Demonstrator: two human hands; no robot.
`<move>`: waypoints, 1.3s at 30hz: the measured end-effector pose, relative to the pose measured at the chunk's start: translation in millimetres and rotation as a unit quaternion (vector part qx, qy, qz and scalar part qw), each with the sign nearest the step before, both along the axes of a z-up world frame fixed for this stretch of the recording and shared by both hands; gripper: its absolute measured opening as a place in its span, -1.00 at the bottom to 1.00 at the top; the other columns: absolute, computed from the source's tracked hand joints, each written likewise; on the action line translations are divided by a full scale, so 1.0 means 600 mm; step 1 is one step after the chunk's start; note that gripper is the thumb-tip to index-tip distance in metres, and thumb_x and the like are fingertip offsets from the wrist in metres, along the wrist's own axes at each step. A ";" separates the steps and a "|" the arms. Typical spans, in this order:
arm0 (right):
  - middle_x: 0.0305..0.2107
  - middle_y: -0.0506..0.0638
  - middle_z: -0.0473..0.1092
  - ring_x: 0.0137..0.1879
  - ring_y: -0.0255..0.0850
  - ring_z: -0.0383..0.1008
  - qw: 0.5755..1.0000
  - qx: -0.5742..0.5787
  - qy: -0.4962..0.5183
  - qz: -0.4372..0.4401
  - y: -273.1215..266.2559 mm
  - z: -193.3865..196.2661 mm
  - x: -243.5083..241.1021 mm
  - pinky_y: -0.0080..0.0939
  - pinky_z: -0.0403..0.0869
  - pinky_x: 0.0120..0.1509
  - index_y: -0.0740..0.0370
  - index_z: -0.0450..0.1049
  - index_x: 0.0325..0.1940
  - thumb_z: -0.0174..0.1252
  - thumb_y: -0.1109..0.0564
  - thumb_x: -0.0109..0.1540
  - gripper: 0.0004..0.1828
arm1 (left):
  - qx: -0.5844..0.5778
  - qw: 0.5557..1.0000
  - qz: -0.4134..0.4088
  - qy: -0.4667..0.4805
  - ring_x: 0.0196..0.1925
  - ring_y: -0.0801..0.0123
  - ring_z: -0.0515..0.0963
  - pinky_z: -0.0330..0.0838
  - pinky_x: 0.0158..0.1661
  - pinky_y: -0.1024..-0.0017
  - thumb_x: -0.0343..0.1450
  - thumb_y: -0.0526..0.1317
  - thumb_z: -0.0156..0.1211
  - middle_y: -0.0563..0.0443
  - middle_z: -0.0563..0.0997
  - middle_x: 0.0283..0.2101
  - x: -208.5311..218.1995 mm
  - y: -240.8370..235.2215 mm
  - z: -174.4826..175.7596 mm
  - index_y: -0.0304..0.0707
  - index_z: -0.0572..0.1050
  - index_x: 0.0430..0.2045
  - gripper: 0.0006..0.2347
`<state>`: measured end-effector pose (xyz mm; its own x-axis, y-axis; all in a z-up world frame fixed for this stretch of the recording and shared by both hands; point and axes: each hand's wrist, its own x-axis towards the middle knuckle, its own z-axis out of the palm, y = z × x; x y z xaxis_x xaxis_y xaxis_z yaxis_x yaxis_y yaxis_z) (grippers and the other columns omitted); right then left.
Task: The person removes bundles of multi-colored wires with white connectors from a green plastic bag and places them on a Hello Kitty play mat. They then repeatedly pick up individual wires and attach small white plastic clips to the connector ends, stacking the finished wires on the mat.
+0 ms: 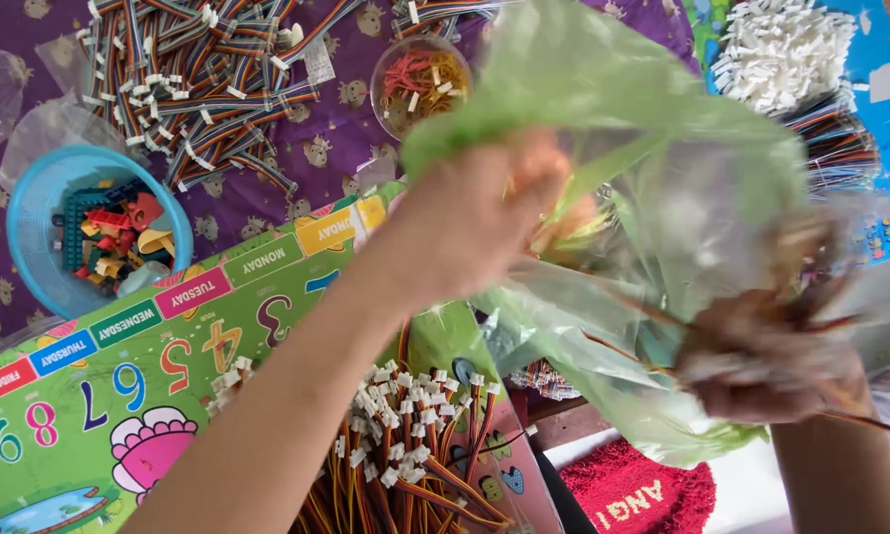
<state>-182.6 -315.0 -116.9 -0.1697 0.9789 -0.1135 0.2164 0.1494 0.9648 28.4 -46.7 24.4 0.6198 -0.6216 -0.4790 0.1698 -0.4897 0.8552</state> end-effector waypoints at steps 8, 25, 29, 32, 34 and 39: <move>-0.79 -0.17 0.25 -0.78 -0.32 -0.01 0.163 -0.500 -0.822 -0.218 0.050 0.107 0.047 -0.30 0.05 -0.70 0.21 0.47 -0.31 0.12 0.15 0.11 -0.88 | 0.349 0.738 -0.516 -0.261 0.05 0.37 0.47 0.27 -0.07 0.26 0.34 -0.23 0.14 0.37 0.58 -0.11 -0.163 -0.145 -0.193 0.31 0.56 -0.20 -0.76; -0.77 -0.11 0.23 -0.70 -0.27 0.01 0.242 -0.526 -0.770 -0.267 0.085 0.120 0.035 -0.26 0.03 -0.61 0.28 0.44 -0.31 0.13 0.23 0.12 -0.91 | 0.311 0.821 -0.477 -0.044 -0.06 0.26 0.48 0.27 -0.16 0.28 0.38 -0.39 -0.15 0.24 0.38 0.16 -0.140 -0.160 -0.297 0.22 0.13 0.13 -0.55; -0.77 -0.05 0.21 -0.66 -0.23 0.06 0.263 -0.521 -0.763 -0.277 0.083 0.123 0.030 -0.24 0.04 -0.61 0.36 0.41 -0.34 0.15 0.28 0.09 -0.90 | 0.308 0.842 -0.442 0.015 -0.09 0.23 0.49 0.27 -0.19 0.28 0.40 -0.44 -0.24 0.19 0.32 0.23 -0.163 -0.163 -0.315 0.18 0.00 0.22 -0.49; -0.77 -0.03 0.18 -0.70 -0.22 0.05 0.253 -0.561 -0.743 -0.264 0.087 0.123 0.022 -0.20 0.02 -0.64 0.37 0.41 -0.40 0.17 0.22 0.08 -0.87 | 0.302 0.854 -0.419 0.060 -0.11 0.21 0.49 0.27 -0.20 0.29 0.40 -0.47 -0.29 0.16 0.28 0.28 -0.157 -0.171 -0.328 0.16 -0.08 0.28 -0.44; -0.73 -0.08 0.19 -0.65 -0.26 0.07 0.281 -0.534 -0.756 -0.255 0.077 0.106 0.001 -0.24 0.01 -0.59 0.35 0.40 -0.34 0.14 0.21 0.09 -0.86 | 0.306 0.854 -0.411 0.090 -0.12 0.20 0.49 0.27 -0.21 0.29 0.41 -0.49 -0.32 0.15 0.26 0.31 -0.151 -0.157 -0.323 0.14 -0.12 0.32 -0.42; -0.70 -0.06 0.18 -0.64 -0.26 0.09 0.297 -0.507 -0.764 -0.266 0.065 0.103 -0.013 -0.26 -0.05 -0.61 0.41 0.42 -0.29 0.17 0.21 0.10 -0.81 | 0.287 0.877 -0.369 0.114 -0.15 0.17 0.49 0.27 -0.24 0.30 0.42 -0.54 -0.40 0.10 0.21 0.39 -0.121 -0.136 -0.254 0.10 -0.25 0.41 -0.35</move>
<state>-190.5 -276.2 -55.3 0.9866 0.1527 0.0582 -0.1055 0.8675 -0.4861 -44.0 -128.2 -127.9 -0.0021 -0.4287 -0.9034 -0.2391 -0.8770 0.4168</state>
